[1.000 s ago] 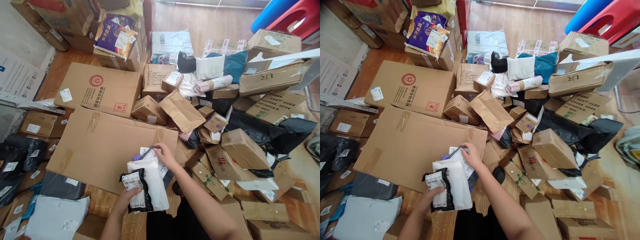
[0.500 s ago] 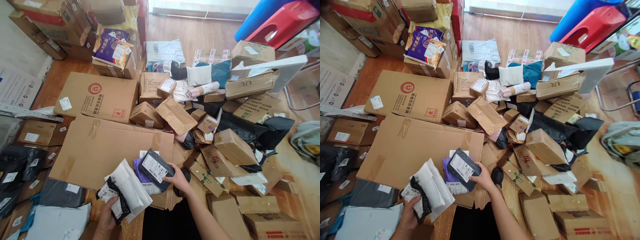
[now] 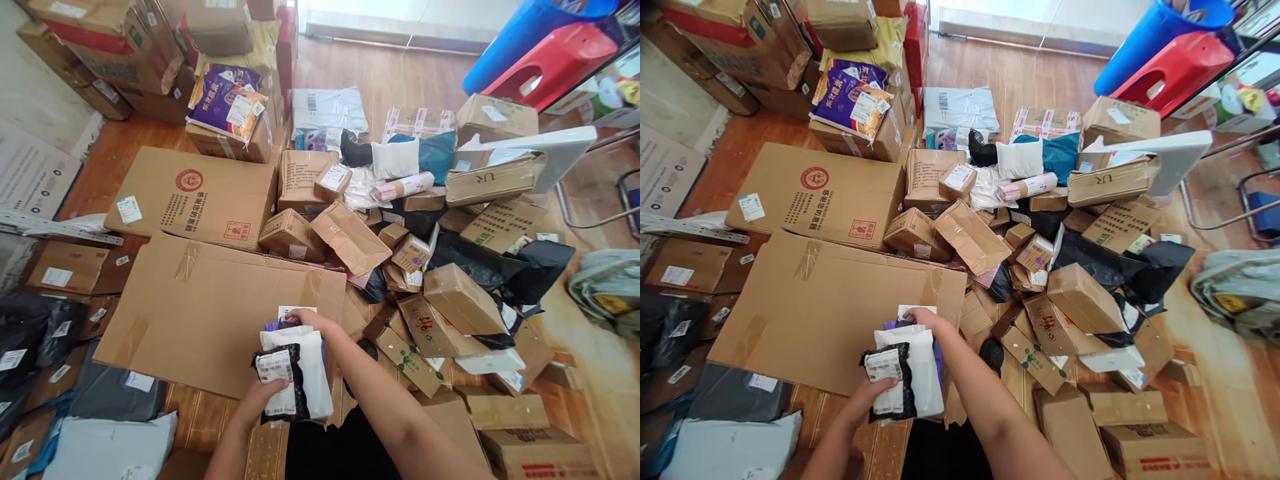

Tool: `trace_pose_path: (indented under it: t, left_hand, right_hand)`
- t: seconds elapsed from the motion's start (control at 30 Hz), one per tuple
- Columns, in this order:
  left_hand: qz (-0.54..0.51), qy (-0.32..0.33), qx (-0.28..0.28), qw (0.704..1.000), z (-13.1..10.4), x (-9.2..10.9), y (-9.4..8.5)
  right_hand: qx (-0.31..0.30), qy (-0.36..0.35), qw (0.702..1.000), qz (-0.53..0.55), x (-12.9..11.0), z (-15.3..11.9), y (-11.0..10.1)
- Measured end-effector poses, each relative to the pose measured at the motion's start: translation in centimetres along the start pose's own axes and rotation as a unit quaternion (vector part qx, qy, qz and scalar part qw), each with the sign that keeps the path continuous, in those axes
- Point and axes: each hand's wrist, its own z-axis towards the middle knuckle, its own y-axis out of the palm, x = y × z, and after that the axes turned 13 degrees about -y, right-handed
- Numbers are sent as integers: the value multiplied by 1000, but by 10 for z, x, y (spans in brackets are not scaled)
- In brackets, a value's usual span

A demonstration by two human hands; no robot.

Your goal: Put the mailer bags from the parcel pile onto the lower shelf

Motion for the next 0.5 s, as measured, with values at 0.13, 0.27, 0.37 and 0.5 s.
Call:
trace_pose_path:
  t: [0.13,0.27,0.37,0.5]
  left_hand:
    - [71,52,48,995,28,-14,2]
    - [142,82,140,977,45,-21,-4]
    - [65,78,138,985,58,-21,-3]
    - [-39,-26,-31,998,66,-22,-1]
  right_hand:
    - [196,1,980,32,36,-29,-3]
    - [257,34,964,61,56,-91,18]
    - [238,29,966,101,71,-115,58]
    - [282,74,955,63,86,-112,85]
